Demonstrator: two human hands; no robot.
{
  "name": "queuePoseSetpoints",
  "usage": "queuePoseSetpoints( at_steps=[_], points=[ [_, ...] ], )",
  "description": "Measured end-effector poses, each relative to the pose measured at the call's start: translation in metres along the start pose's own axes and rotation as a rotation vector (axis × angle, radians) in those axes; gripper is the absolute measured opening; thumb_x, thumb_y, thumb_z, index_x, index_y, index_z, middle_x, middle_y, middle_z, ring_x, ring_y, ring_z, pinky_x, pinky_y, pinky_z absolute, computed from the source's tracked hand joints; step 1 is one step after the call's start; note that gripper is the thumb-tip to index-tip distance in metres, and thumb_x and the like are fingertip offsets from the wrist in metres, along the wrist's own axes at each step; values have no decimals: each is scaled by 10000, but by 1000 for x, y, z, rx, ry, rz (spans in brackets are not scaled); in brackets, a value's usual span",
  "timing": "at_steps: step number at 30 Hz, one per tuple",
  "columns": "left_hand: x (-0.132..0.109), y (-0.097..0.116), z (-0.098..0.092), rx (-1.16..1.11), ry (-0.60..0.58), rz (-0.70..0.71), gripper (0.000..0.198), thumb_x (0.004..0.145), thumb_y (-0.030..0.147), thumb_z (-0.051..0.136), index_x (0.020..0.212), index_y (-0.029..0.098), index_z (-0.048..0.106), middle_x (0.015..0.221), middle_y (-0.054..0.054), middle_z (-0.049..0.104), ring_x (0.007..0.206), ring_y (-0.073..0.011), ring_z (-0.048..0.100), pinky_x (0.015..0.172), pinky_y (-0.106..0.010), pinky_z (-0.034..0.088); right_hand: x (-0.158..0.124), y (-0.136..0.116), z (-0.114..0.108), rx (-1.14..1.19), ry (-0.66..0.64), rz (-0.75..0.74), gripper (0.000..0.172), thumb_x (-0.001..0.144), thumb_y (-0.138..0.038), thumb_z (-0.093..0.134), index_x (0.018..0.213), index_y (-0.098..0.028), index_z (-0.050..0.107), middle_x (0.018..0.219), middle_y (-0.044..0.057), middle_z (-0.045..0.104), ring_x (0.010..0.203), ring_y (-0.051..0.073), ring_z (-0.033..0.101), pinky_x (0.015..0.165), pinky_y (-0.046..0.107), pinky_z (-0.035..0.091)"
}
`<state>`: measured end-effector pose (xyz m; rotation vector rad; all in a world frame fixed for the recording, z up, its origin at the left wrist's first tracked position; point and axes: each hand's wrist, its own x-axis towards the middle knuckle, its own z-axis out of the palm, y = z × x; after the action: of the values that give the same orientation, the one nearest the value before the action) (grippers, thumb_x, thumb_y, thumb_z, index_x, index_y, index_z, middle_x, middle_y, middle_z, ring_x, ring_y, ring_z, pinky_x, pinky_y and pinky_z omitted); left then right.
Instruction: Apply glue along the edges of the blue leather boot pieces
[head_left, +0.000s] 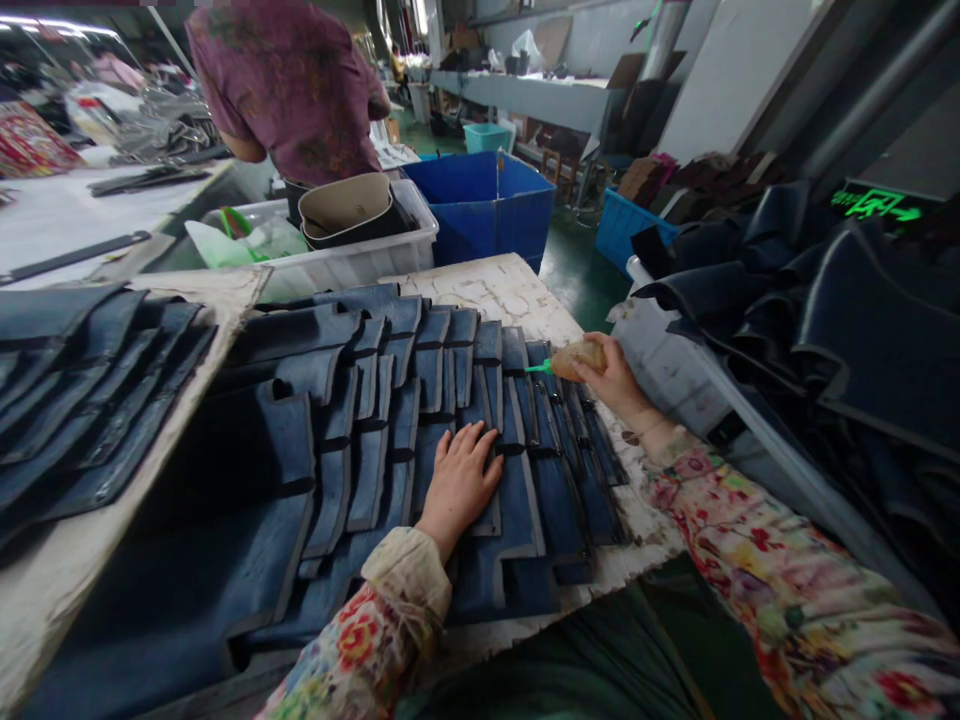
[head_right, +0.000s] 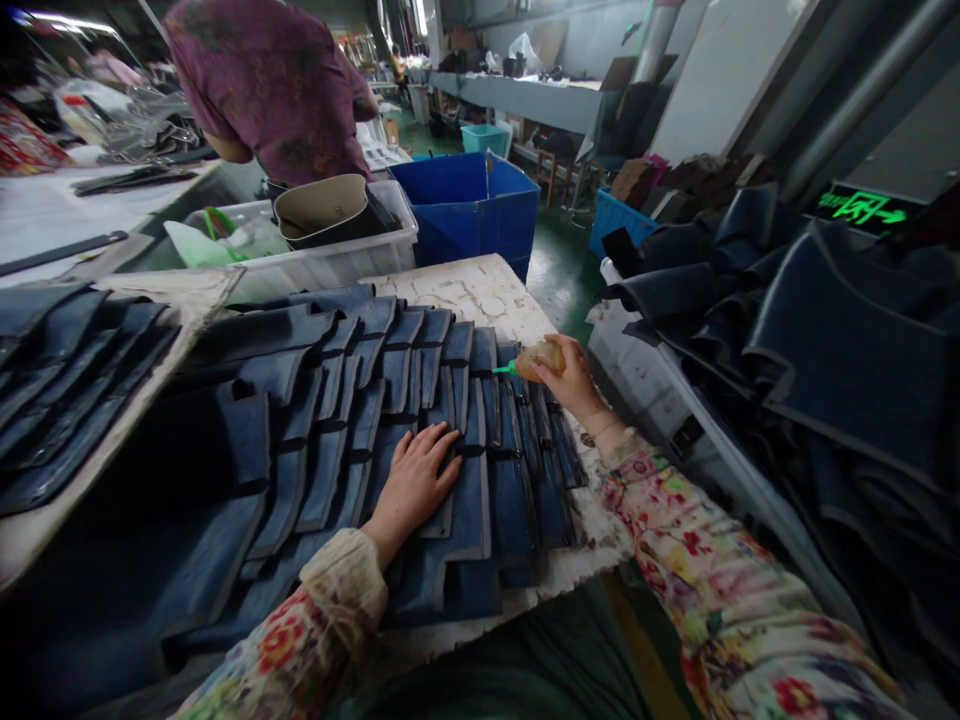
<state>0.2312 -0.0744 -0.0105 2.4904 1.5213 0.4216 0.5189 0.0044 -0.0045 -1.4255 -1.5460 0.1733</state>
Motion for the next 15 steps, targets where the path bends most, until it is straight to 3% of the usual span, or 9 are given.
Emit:
queuePoseSetpoints(
  at_steps=[9, 15],
  points=[
    [1, 1, -3, 2, -7, -2, 389, 914, 374, 399, 1271, 257, 500, 1375, -38, 482, 1298, -212, 400, 1121, -466, 241, 0, 4, -2, -1, -55, 38, 460, 730, -423, 629, 1124, -219, 505, 1134, 84, 545, 1086, 248, 520, 966, 424, 410],
    [1, 1, -3, -2, -10, 0, 385, 912, 372, 405, 1265, 259, 506, 1374, -40, 482, 1298, -213, 401, 1121, -467, 241, 18, 5, 6, -24, -28, 48, 463, 722, -446, 631, 1112, -223, 517, 1131, 78, 553, 1062, 237, 528, 950, 408, 423]
  ],
)
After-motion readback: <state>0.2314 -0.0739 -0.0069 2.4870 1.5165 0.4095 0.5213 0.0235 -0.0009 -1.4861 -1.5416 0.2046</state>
